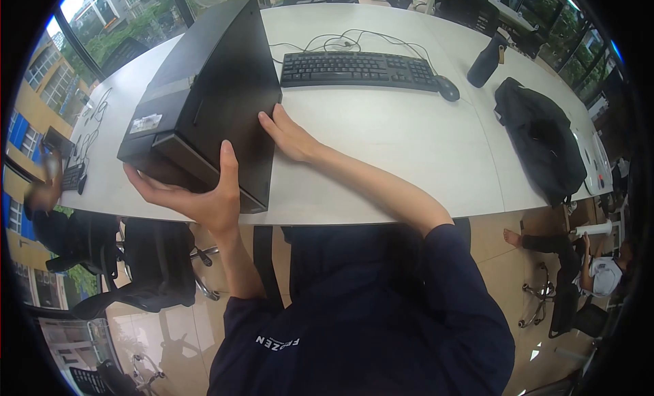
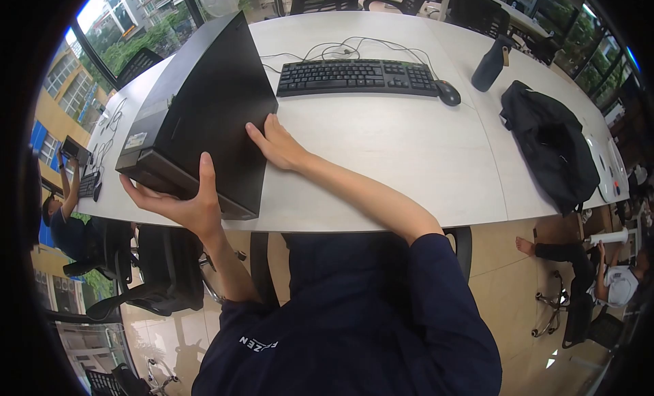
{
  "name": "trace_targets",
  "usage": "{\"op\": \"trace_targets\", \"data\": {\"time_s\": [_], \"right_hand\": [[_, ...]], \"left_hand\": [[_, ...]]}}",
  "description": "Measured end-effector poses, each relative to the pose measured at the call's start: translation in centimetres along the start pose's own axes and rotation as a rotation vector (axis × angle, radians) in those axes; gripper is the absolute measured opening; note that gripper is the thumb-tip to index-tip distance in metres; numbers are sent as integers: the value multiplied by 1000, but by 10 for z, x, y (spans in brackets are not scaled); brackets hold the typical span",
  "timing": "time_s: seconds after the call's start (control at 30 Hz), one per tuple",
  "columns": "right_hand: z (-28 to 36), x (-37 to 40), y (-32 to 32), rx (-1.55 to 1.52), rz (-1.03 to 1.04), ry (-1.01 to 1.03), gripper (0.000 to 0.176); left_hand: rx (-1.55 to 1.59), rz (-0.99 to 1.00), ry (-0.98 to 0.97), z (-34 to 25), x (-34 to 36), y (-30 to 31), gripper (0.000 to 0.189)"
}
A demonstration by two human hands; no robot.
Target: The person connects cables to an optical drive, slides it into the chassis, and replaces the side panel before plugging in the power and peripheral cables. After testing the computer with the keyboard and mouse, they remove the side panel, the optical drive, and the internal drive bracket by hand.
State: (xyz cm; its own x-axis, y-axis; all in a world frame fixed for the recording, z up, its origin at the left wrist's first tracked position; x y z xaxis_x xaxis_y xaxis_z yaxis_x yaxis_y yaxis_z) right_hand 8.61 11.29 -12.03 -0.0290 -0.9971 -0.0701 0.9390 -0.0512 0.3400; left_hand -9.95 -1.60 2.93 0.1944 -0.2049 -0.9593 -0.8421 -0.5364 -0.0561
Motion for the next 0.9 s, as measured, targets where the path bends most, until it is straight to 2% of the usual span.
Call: {"op": "trace_targets", "data": {"time_s": [0.13, 0.23, 0.27, 0.3, 0.5, 0.57, 0.7, 0.77, 0.9], "right_hand": [[0, -11, -1, -41, -21, 40, 89], [2, -18, 2, -42, 9, 42, 91], [1, -18, 4, -25, 78, -44, 89], [6, -13, 7, -25, 80, -38, 89], [16, 4, 18, 79, -90, 94, 89], [18, 13, 17, 57, 17, -3, 91], [15, 22, 8, 117, 130, -43, 97], [13, 23, 10, 199, -31, 64, 90], [-3, 21, 8, 157, -39, 62, 88]], "left_hand": [[-115, 44, -91, 5, 0, -5, 117], [-111, 36, -79, 15, 1, -10, 115], [-132, 53, -79, 16, 0, -12, 113], [-135, 50, -84, 17, 0, -12, 113], [-211, 24, -117, 23, 1, -20, 113], [-250, 7, -157, 26, 0, -23, 114], [-269, -10, -243, 34, -2, -37, 112], [-275, -4, -231, 43, -4, -45, 112], [-293, -7, -230, 55, -4, -62, 112]]}}
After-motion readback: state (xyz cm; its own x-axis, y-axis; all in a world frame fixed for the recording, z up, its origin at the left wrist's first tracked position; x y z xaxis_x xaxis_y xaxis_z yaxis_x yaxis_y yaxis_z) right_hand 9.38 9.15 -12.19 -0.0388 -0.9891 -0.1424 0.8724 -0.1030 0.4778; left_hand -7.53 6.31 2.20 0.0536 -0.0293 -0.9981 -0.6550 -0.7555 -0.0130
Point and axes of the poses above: each hand's wrist, its own x-axis away from the middle knuckle, its own y-axis out of the back of the hand, z = x × y, the point moved 7 cm from there along -x, towards the middle knuckle, and after that the axes turned 14 degrees about -y, right-handed, at the moved point
